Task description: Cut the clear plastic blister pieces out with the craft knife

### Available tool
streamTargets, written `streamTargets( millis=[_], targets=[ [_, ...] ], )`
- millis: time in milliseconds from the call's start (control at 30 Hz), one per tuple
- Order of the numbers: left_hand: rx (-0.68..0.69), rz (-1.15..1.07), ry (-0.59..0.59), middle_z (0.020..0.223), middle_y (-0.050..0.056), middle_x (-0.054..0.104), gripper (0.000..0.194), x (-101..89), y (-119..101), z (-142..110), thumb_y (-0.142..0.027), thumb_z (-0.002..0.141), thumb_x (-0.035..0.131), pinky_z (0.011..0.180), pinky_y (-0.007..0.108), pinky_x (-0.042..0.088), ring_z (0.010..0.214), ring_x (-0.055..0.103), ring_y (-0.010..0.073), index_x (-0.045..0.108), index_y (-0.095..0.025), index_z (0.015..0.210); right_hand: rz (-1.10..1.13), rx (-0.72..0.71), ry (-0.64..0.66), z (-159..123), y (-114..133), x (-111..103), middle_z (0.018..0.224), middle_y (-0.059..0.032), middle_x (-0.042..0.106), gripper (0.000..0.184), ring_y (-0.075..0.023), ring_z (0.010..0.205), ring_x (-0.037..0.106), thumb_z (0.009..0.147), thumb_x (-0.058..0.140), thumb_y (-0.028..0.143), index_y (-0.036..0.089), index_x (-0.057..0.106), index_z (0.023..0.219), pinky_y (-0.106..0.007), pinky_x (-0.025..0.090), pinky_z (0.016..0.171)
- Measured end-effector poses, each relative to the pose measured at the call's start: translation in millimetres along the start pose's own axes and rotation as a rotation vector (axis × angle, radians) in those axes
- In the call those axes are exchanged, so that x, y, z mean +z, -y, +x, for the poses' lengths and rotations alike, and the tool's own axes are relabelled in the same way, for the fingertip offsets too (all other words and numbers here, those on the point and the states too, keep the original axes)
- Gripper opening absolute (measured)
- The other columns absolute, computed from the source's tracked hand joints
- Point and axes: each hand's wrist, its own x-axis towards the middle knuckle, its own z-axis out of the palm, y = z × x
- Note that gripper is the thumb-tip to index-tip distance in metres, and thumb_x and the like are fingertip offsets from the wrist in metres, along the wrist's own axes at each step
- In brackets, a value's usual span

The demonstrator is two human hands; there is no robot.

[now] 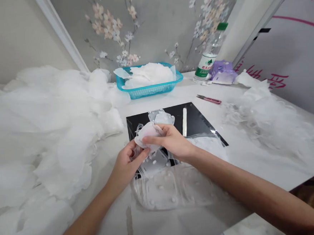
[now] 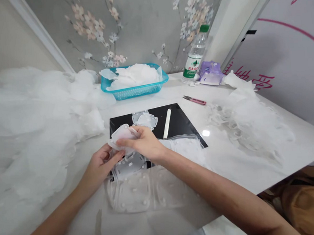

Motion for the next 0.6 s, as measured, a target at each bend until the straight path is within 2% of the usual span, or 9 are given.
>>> streamTargets(
  millis=[100, 200, 267, 333, 367, 400, 467, 533, 600],
  targets=[
    [0.014, 0.027, 0.001, 0.056, -0.004, 0.044, 0.031, -1.4, 0.2, -1.3, -0.043, 0.079, 0.061, 0.048, 0.021, 0.030, 0.051, 0.037, 0.0087, 0.053, -0.018, 0.062, 0.077, -0.097, -0.088, 3.0, 3.4, -3.9, 0.070, 0.0012, 0.063, 0.026, -0.0089, 0.061, 0.056, 0.064, 0.078, 0.031, 0.014, 0.061, 0.075, -0.022, 0.047, 0.059],
    [0.032, 0.021, -0.036, 0.053, -0.005, 0.035, 0.039, -2.7, 0.8, -2.0, -0.040, 0.083, 0.055, 0.046, 0.021, 0.026, 0.048, 0.031, 0.0077, 0.040, -0.018, 0.055, 0.131, -0.174, -0.220, 6.2, 7.1, -7.7, 0.072, 0.0005, 0.064, 0.023, -0.0101, 0.065, 0.058, 0.065, 0.076, 0.028, 0.015, 0.060, 0.076, -0.023, 0.049, 0.062],
    [0.051, 0.005, -0.102, 0.055, -0.006, 0.036, 0.033, -3.1, 0.9, -2.6, -0.039, 0.085, 0.052, 0.046, 0.021, 0.028, 0.049, 0.032, 0.0081, 0.040, -0.019, 0.061, 0.140, -0.189, -0.256, 6.9, 9.0, -9.1, 0.073, 0.0002, 0.063, 0.023, -0.0111, 0.066, 0.059, 0.064, 0.075, 0.027, 0.017, 0.059, 0.078, -0.024, 0.050, 0.063],
    [0.073, -0.014, -0.153, 0.056, -0.007, 0.037, 0.016, -2.9, 0.8, -3.6, -0.038, 0.086, 0.054, 0.048, 0.020, 0.030, 0.050, 0.035, 0.0090, 0.049, -0.023, 0.083, 0.093, -0.199, -0.215, 5.7, 9.8, -9.1, 0.074, -0.0003, 0.063, 0.022, -0.0122, 0.066, 0.059, 0.066, 0.073, 0.029, 0.018, 0.058, 0.078, -0.026, 0.051, 0.063],
    [0.085, -0.019, -0.140, 0.056, -0.008, 0.037, 0.020, -2.6, 0.7, -4.2, -0.038, 0.085, 0.056, 0.048, 0.020, 0.030, 0.050, 0.035, 0.0095, 0.049, -0.025, 0.099, 0.048, -0.211, -0.179, 4.6, 9.9, -8.5, 0.074, -0.0004, 0.063, 0.021, -0.0126, 0.067, 0.059, 0.067, 0.072, 0.029, 0.018, 0.058, 0.078, -0.026, 0.050, 0.064],
    [0.093, -0.017, -0.096, 0.056, -0.009, 0.037, 0.034, -2.2, 0.9, -4.8, -0.037, 0.084, 0.058, 0.048, 0.020, 0.030, 0.050, 0.035, 0.0098, 0.045, -0.028, 0.114, -0.004, -0.229, -0.138, 3.1, 10.0, -7.8, 0.073, 0.0000, 0.062, 0.020, -0.0124, 0.066, 0.058, 0.069, 0.071, 0.030, 0.019, 0.057, 0.077, -0.026, 0.050, 0.063],
    [0.092, -0.003, 0.034, 0.054, -0.009, 0.034, 0.048, -1.9, 2.1, -5.8, -0.038, 0.083, 0.060, 0.046, 0.020, 0.029, 0.048, 0.032, 0.0099, 0.041, -0.028, 0.126, -0.106, -0.268, -0.065, 0.0, 10.4, -6.3, 0.069, 0.0021, 0.058, 0.019, -0.0109, 0.062, 0.055, 0.070, 0.070, 0.029, 0.019, 0.054, 0.074, -0.024, 0.047, 0.060],
    [0.077, 0.017, 0.123, 0.053, -0.008, 0.032, 0.034, -2.6, 4.7, -6.1, -0.043, 0.085, 0.056, 0.044, 0.021, 0.026, 0.046, 0.031, 0.0097, 0.051, -0.025, 0.114, -0.179, -0.295, -0.038, -2.6, 11.3, -5.3, 0.063, 0.0043, 0.053, 0.019, -0.0091, 0.058, 0.050, 0.071, 0.069, 0.026, 0.019, 0.051, 0.070, -0.023, 0.044, 0.056],
    [0.065, 0.036, 0.142, 0.052, -0.007, 0.032, 0.025, -4.3, 7.6, -5.9, -0.046, 0.089, 0.049, 0.044, 0.022, 0.025, 0.046, 0.030, 0.0095, 0.056, -0.022, 0.090, -0.218, -0.309, -0.052, -4.0, 12.2, -4.9, 0.062, 0.0047, 0.052, 0.020, -0.0088, 0.057, 0.050, 0.072, 0.069, 0.024, 0.019, 0.050, 0.068, -0.022, 0.043, 0.055]
  ],
)
